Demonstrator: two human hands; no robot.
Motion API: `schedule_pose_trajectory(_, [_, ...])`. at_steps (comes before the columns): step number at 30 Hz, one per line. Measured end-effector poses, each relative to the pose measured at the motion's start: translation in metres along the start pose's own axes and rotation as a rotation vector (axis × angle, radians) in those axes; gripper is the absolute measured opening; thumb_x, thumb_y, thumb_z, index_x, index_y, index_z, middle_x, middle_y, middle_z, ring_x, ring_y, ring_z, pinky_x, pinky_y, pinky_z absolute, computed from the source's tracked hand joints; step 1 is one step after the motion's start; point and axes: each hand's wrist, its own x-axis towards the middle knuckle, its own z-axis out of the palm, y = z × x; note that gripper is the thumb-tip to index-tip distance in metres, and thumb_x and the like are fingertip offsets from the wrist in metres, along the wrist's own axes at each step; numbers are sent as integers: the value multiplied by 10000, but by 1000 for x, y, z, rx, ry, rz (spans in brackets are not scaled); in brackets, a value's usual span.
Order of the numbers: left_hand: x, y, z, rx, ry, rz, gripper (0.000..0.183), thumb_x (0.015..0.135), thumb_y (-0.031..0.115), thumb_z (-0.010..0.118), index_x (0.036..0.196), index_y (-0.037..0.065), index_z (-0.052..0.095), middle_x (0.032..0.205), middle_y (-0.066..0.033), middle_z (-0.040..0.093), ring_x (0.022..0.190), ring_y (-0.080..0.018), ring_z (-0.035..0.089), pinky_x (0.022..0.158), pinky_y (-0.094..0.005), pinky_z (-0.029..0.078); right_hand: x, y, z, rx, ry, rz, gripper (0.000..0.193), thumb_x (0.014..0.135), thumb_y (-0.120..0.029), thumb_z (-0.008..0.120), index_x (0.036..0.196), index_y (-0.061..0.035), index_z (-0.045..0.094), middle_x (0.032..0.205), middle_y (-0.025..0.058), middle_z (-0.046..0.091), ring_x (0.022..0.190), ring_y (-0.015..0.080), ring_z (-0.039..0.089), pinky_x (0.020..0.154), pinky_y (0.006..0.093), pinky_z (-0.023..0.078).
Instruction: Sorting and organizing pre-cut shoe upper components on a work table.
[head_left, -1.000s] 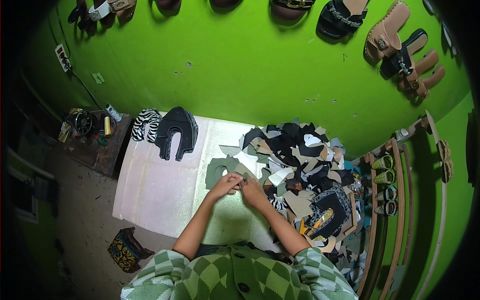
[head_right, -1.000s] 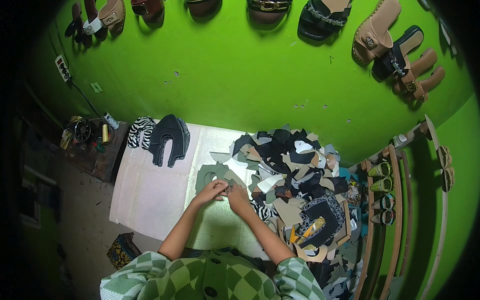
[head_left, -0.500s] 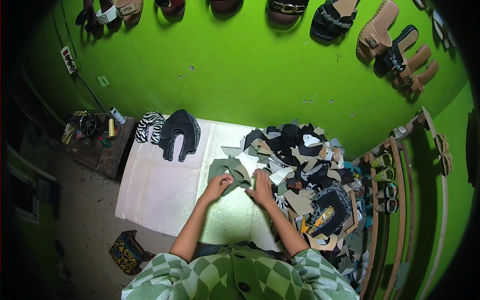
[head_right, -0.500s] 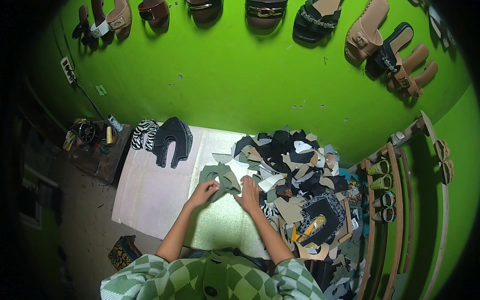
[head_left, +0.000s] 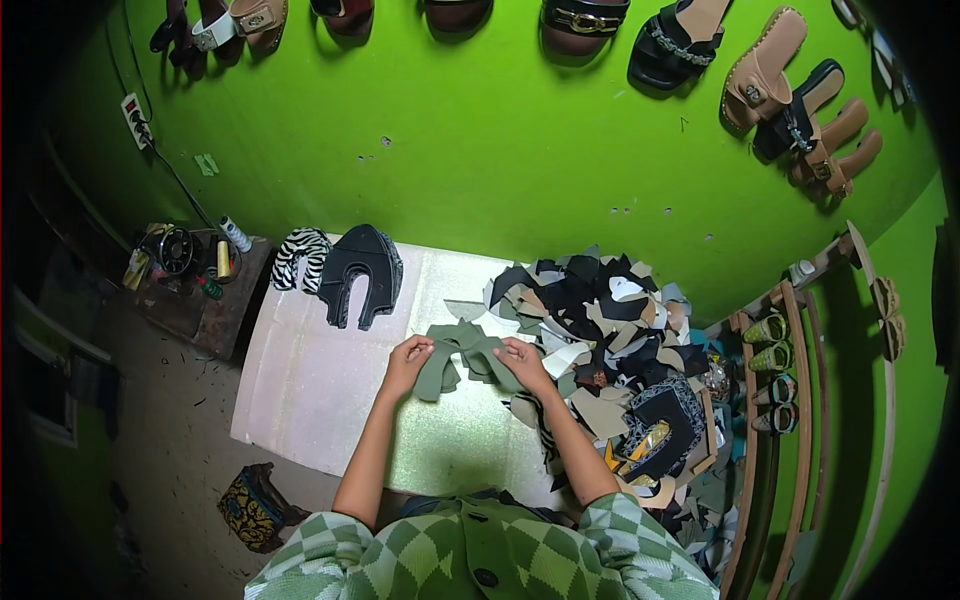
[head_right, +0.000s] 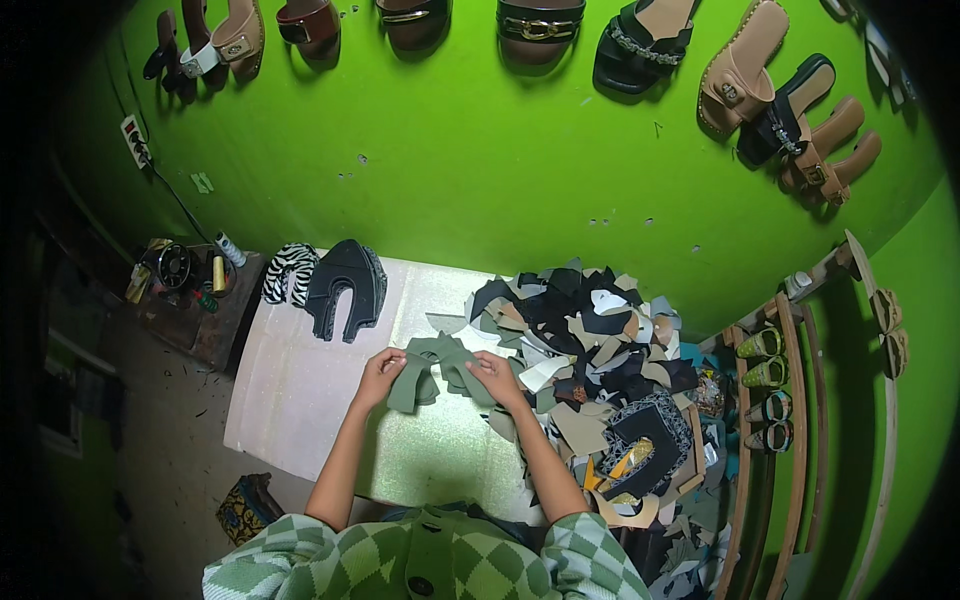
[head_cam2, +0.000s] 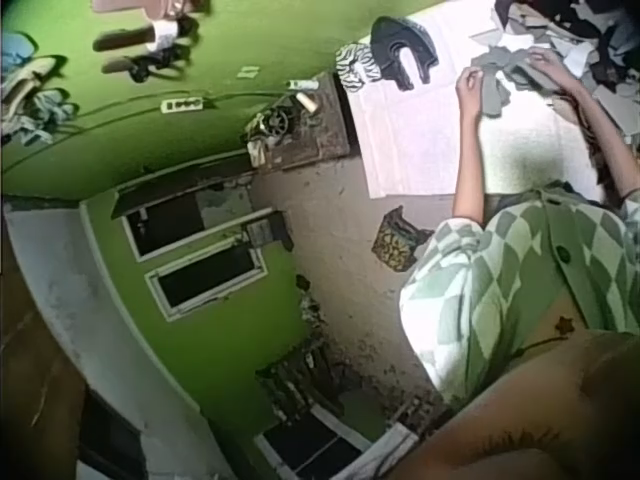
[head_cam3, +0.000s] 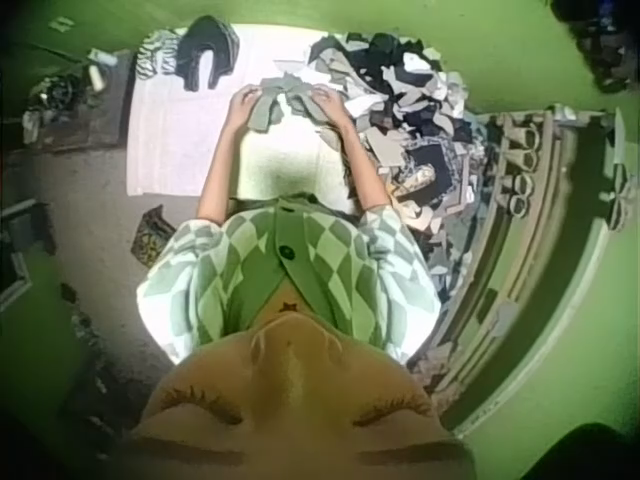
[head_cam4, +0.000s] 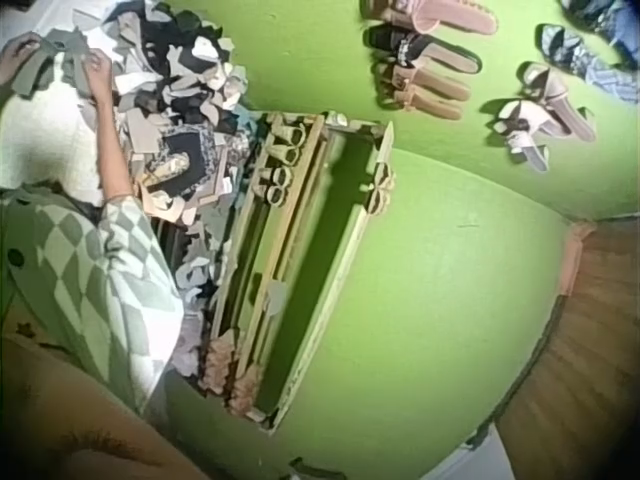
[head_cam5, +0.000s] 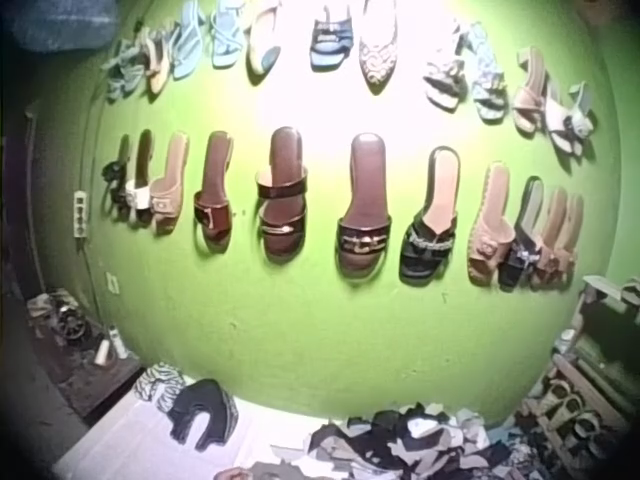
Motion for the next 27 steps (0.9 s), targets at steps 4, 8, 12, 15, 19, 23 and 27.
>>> schedule_pose_trajectory(4, [18,-47,-3,260,185,-26,244,799,133,638,1000,16,565,852,-79,603,771,-160,578,697,-279,460,31,18,-3,-432,196,-62,220,845,-77,569,1053,-7,567,883,78,648,775,172,606,726,268,467])
schedule_pose_trajectory(8, [13,-75,-3,607,231,-113,441,717,188,691,1091,38,512,970,-171,557,890,-292,554,781,-378,454,53,36,-30,-1153,274,-171,403,784,-46,539,1179,-115,508,1234,127,485,1117,319,470,868,420,434])
schedule_pose_trajectory(12, [-4,-92,-6,526,236,-209,430,724,171,686,1092,39,507,999,-169,546,891,-284,558,778,-371,464,72,42,-53,-1584,196,-114,437,832,-110,459,1246,-249,473,1367,96,360,1203,324,386,864,469,431])
schedule_pose_trajectory(15, [-11,-85,-1,478,224,-254,422,726,151,682,1092,36,504,1004,-164,547,882,-273,570,768,-357,482,83,42,-74,-1686,190,-121,364,821,-122,480,1154,-255,541,1232,64,475,1032,290,519,777,414,490])
schedule_pose_trajectory(19, [-18,-91,-12,427,251,-190,402,742,109,658,1102,33,496,1023,-157,548,864,-259,587,757,-344,494,99,7,-71,-1432,218,-108,194,766,-80,528,905,-159,639,934,106,596,871,316,593,754,399,499])
schedule_pose_trajectory(23, [-11,-81,-10,347,266,-162,378,755,88,635,1101,25,497,1019,-150,563,846,-244,601,754,-332,495,94,-28,-98,-956,158,-295,333,650,8,625,960,-110,659,903,117,639,795,250,614,716,327,477])
schedule_pose_trajectory(27, [1,-63,4,246,252,-80,333,782,67,601,1094,14,500,995,-137,601,830,-205,608,745,-297,492,72,-64,-122,-628,158,-177,336,664,3,615,986,-83,657,805,17,620,679,80,544,632,229,442])
